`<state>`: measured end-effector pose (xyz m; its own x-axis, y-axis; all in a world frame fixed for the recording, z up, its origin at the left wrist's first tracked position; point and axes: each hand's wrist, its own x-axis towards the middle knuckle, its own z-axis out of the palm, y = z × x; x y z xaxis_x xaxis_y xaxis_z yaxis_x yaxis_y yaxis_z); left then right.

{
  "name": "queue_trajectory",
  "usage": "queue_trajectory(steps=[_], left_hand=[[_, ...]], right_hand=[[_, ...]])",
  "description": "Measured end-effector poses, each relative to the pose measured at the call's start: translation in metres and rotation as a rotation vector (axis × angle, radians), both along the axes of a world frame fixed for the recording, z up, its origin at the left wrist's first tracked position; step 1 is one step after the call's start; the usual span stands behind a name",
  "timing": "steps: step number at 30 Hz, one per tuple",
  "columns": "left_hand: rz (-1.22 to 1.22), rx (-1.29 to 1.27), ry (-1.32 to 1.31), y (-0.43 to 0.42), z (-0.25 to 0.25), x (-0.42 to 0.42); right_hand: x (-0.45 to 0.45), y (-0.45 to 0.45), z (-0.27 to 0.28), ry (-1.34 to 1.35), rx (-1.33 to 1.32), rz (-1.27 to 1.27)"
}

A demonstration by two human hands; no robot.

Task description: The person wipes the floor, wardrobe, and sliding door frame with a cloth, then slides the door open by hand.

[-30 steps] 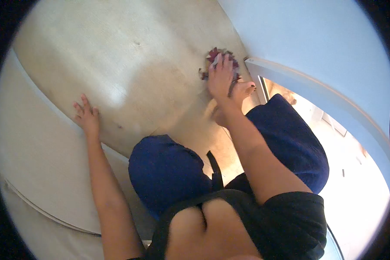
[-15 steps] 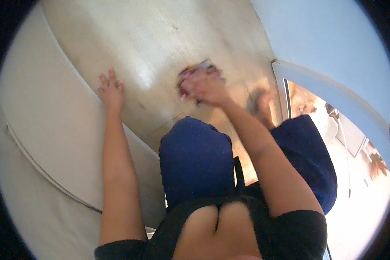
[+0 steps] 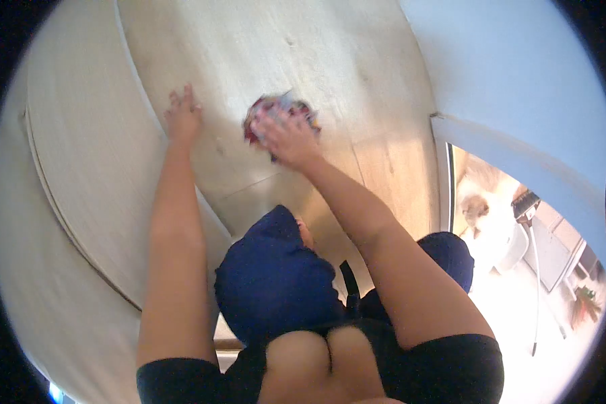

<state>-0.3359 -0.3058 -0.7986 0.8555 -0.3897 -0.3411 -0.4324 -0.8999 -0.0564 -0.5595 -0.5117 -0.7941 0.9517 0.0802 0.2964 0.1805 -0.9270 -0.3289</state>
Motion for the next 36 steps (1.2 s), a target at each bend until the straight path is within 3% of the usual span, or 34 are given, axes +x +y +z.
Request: queue_trajectory(steps=[3,4,6,7,8,9,10,12,13,15,16,17,19,20,22,23,24,26,27,28,30,31,32,34,35,36], left_hand=[[0.132,-0.096,0.094,-0.008,-0.014,-0.012],[0.077,-0.152,0.177,-0.022,0.005,-0.017],[0.047,-0.202,0.252,-0.039,0.024,-0.034],[-0.036,-0.219,0.182,-0.042,0.026,-0.045],[-0.119,-0.232,0.110,-0.045,0.030,-0.056],[-0.095,-0.219,0.097,-0.053,0.042,-0.069],[-0.008,-0.286,0.127,-0.060,0.060,-0.086],[0.099,-0.355,0.153,-0.049,0.066,-0.117],[0.141,-0.255,0.234,-0.039,0.060,-0.134],[0.197,-0.157,0.301,-0.024,0.054,-0.169],[0.194,-0.073,0.271,-0.016,0.051,-0.194],[0.189,0.013,0.246,-0.012,0.046,-0.215],[0.235,0.024,0.237,-0.009,0.036,-0.247],[0.270,0.028,0.222,-0.009,0.030,-0.260],[0.434,0.052,0.208,-0.011,0.013,-0.290],[0.441,0.123,0.226,-0.025,0.016,-0.302],[0.452,0.195,0.252,-0.042,0.018,-0.318],[0.448,0.098,0.333,-0.066,0.028,-0.344],[0.469,0.101,0.323,-0.076,0.030,-0.353],[0.489,0.072,0.288,-0.083,0.031,-0.362],[0.526,0.047,0.247,-0.083,0.030,-0.364],[0.519,0.038,0.244,-0.084,0.029,-0.363],[0.507,0.033,0.248,-0.082,0.029,-0.365],[0.512,0.000,0.249,-0.080,0.028,-0.364],[0.515,-0.038,0.256,-0.078,0.027,-0.366],[0.525,-0.029,0.263,-0.078,0.021,-0.373]], right_hand=[[-0.043,-0.054,-0.006,0.080,-0.012,0.163],[-0.030,-0.081,0.059,0.660,-0.200,0.065],[-0.048,-0.143,0.012,0.512,-0.229,-0.281],[-0.047,-0.170,0.019,0.624,-0.185,-0.478],[-0.057,-0.194,-0.008,0.493,-0.355,-0.575],[-0.055,-0.206,-0.017,0.458,-0.167,-0.664],[-0.047,-0.199,-0.018,0.452,-0.154,-0.636],[-0.033,-0.183,-0.012,0.514,-0.023,-0.912],[-0.025,-0.163,-0.016,0.346,-0.081,-0.939],[-0.009,-0.115,-0.006,0.458,0.070,-0.710],[-0.019,-0.080,-0.004,0.505,-0.339,-0.375],[-0.031,-0.048,0.008,0.506,-0.308,-0.201],[-0.079,-0.015,-0.019,0.235,-0.256,0.264],[-0.090,-0.020,-0.024,0.219,-0.255,0.283],[-0.107,-0.043,-0.032,0.195,-0.027,0.767],[-0.091,-0.051,-0.009,0.352,-0.243,0.828],[-0.070,-0.054,0.001,0.531,-0.316,0.575],[-0.054,-0.071,0.022,0.427,-0.338,0.262],[-0.044,-0.078,-0.010,0.355,-0.277,0.099],[-0.037,-0.072,-0.011,0.343,-0.269,0.120],[-0.027,-0.060,-0.012,0.440,-0.197,-0.210],[-0.033,-0.047,-0.014,0.323,-0.147,-0.291],[-0.041,-0.037,-0.015,0.332,-0.146,-0.278],[-0.053,-0.020,-0.003,0.427,-0.448,0.153],[-0.058,-0.019,0.002,0.422,-0.442,0.167],[-0.067,-0.024,0.001,0.413,-0.344,0.473]])
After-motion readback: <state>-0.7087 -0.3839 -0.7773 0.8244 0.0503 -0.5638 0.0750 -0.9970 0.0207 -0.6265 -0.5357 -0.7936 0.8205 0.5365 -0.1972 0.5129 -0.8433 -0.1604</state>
